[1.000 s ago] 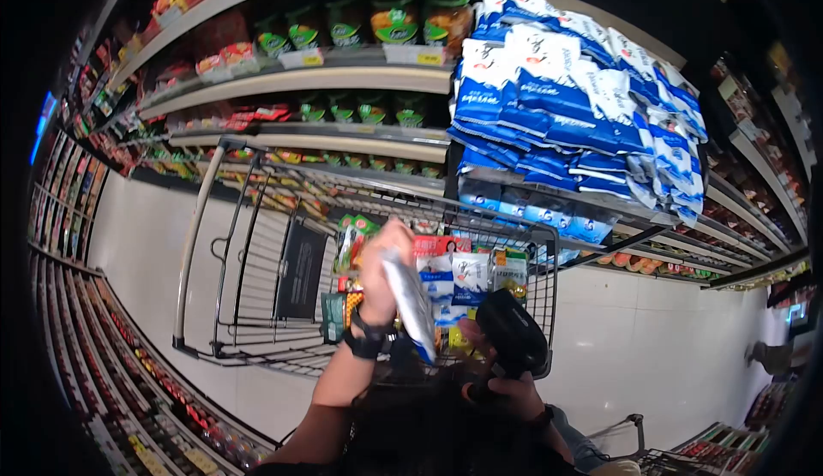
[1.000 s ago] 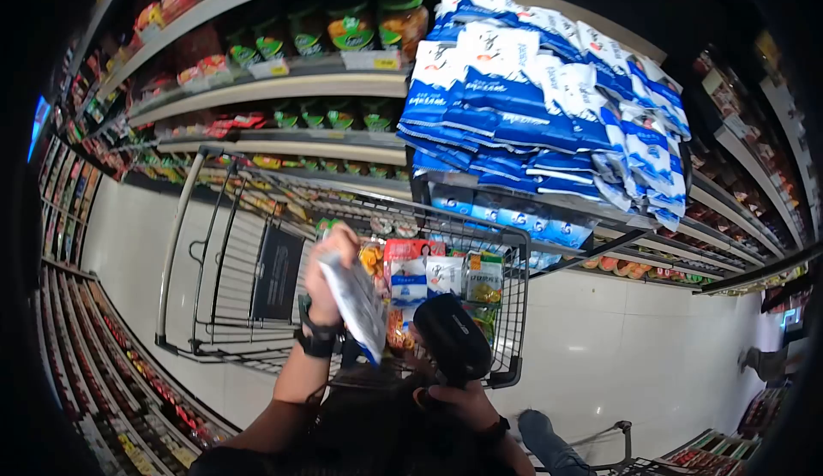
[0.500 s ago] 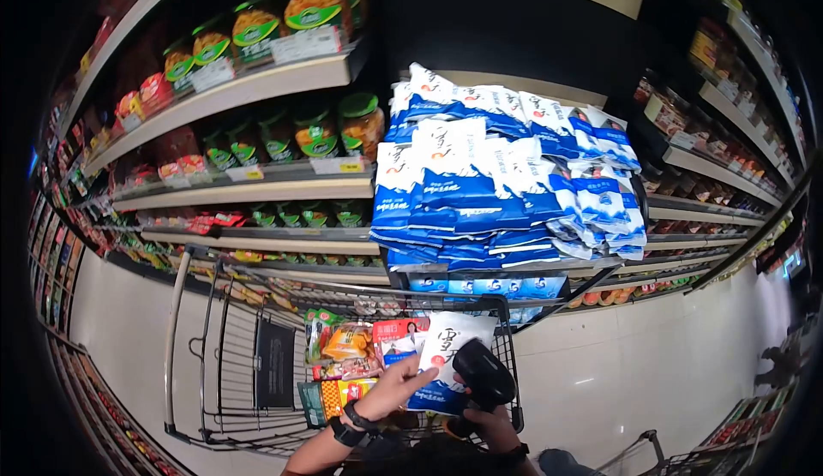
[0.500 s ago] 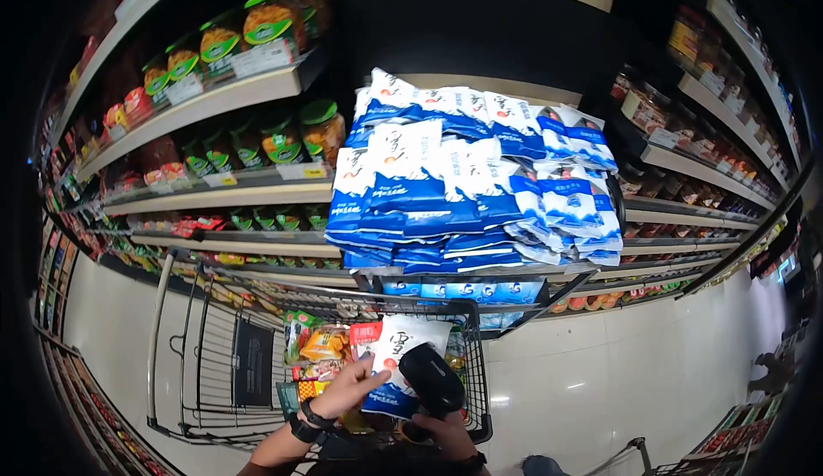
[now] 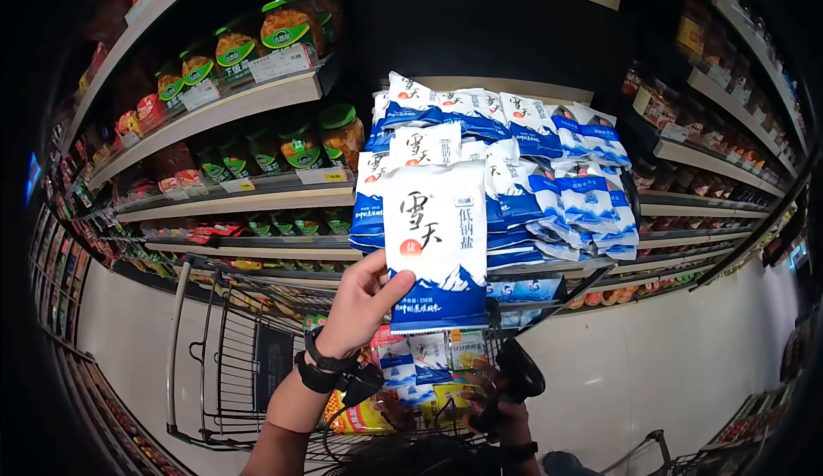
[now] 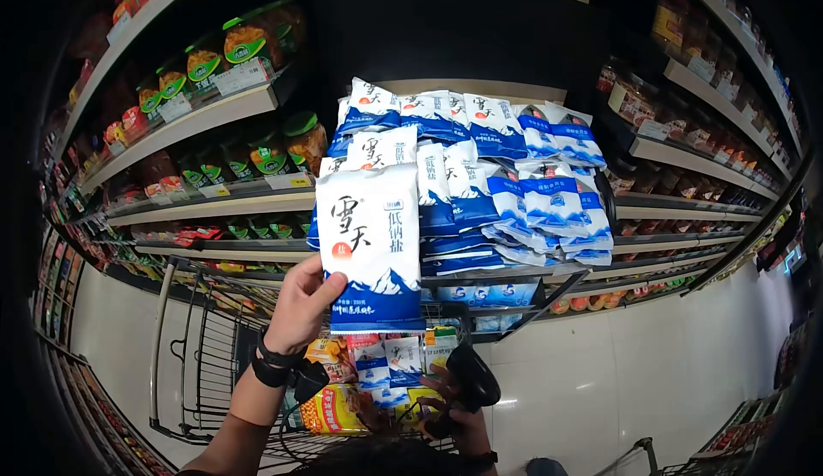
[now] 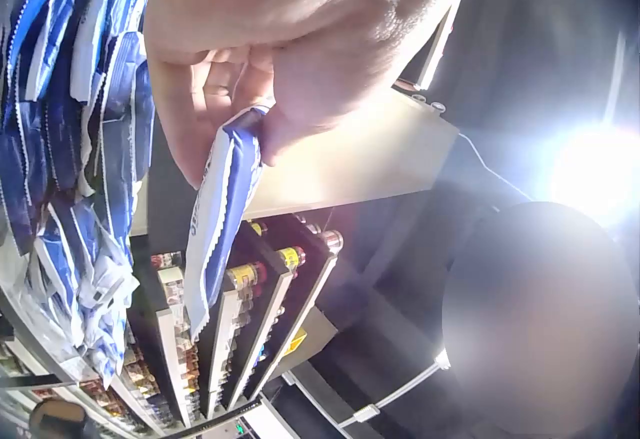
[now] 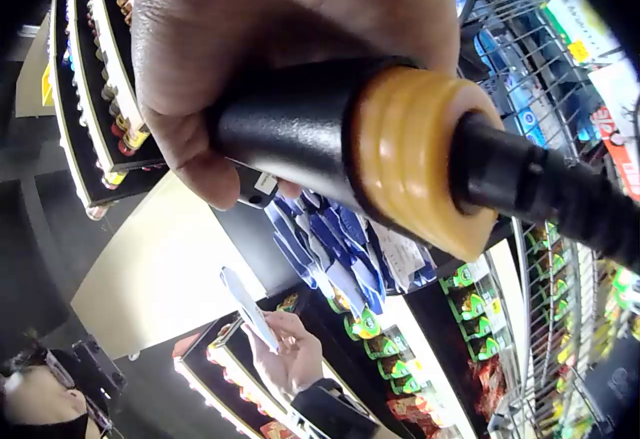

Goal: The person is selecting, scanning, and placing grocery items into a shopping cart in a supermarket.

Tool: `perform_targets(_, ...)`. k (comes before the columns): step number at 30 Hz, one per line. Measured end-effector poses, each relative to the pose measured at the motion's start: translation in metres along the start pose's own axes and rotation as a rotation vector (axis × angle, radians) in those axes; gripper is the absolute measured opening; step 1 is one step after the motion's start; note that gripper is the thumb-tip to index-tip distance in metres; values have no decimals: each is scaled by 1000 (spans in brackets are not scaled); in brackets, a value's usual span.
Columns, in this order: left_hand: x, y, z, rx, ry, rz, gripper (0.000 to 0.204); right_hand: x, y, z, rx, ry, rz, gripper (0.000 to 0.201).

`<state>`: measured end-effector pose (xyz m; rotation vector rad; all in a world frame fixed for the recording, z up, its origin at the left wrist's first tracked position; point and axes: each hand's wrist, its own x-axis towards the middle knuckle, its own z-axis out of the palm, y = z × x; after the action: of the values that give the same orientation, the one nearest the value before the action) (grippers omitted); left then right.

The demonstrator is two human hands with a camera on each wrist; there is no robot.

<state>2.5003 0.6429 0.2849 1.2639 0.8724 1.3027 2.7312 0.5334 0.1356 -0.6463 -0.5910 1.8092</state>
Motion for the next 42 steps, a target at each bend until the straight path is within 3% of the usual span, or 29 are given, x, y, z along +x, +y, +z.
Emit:
perform_targets(5, 21, -12, 7, -63, 20, 9, 34, -8, 10, -18, -7, 16, -16, 87)
perform_targets(9, 78, 9, 24, -146, -10, -18, 26, -6, 18, -29, 30, 4, 38, 77)
perform_targets(11, 120, 8, 22, 273, -25, -85, 27, -12, 28, -40, 44, 18, 68, 65)
perform_targets(12, 139, 2, 21, 346, 10, -59, 31, -15, 36, -47, 57, 17, 67, 64)
perform_targets(13, 159, -2, 19, 428, 35, -15, 35, -11, 42, -50, 72, 5, 47, 62)
perform_targets(15, 179, -16, 13, 1023, 230, 292, 47, -12, 38, -41, 74, 6, 29, 63)
perform_targets(16, 166, -3, 27, 1173, 234, 332, 54, -14, 37, -39, 75, 26, 34, 63)
perform_targets(17, 153, 7, 41, 1346, 262, 319, 50, -15, 39, -40, 76, 46, 40, 64)
perform_targets(19, 142, -5, 45, 1613, 244, 485, 44, -23, 47, -48, 71, 65, 51, 65)
perform_targets(21, 152, 2, 43, 1684, 160, 656, 39, -17, 40, -46, 84, 61, 39, 66)
perform_targets(23, 148, -32, 24, 1513, 41, 788, 48, -34, 46, -47, 65, 89, 81, 64)
perform_targets(25, 156, -53, 23, 1474, -89, 456, 59, -30, 47, -47, 26, 80, 63, 61)
perform_targets(27, 165, -47, 31, 1573, -124, 350, 65, -27, 48, -47, -2, 50, 65, 56)
perform_targets(28, 170, -46, 37, 1601, -97, 324, 66, -24, 48, -46, 5, 69, 65, 71)
perform_targets(32, 172, -58, 51, 1704, 42, 338, 63, -27, 50, -49, -27, 105, 44, 62)
perform_targets(36, 173, -47, 53, 1664, -2, 224, 63, -34, 47, -48, -104, 138, 12, 60)
perform_targets(37, 167, -54, 54, 1536, 121, 385, 55, -40, 47, -53, -98, 152, 3, 63)
perform_targets(39, 168, -56, 36, 1231, 0, 708, 66, -49, 47, -60, -76, 168, -32, 64)
perform_targets(40, 141, -32, 37, 1016, 36, 782, 42, -53, 49, -63, -52, 194, -46, 66)
perform_targets(41, 140, -38, 28, 1000, 207, 1061, 37, -54, 46, -63, -26, 193, -61, 67)
perform_targets(42, 113, -33, 26, 863, 221, 1152, 23, -57, 44, -59, -15, 251, -66, 65)
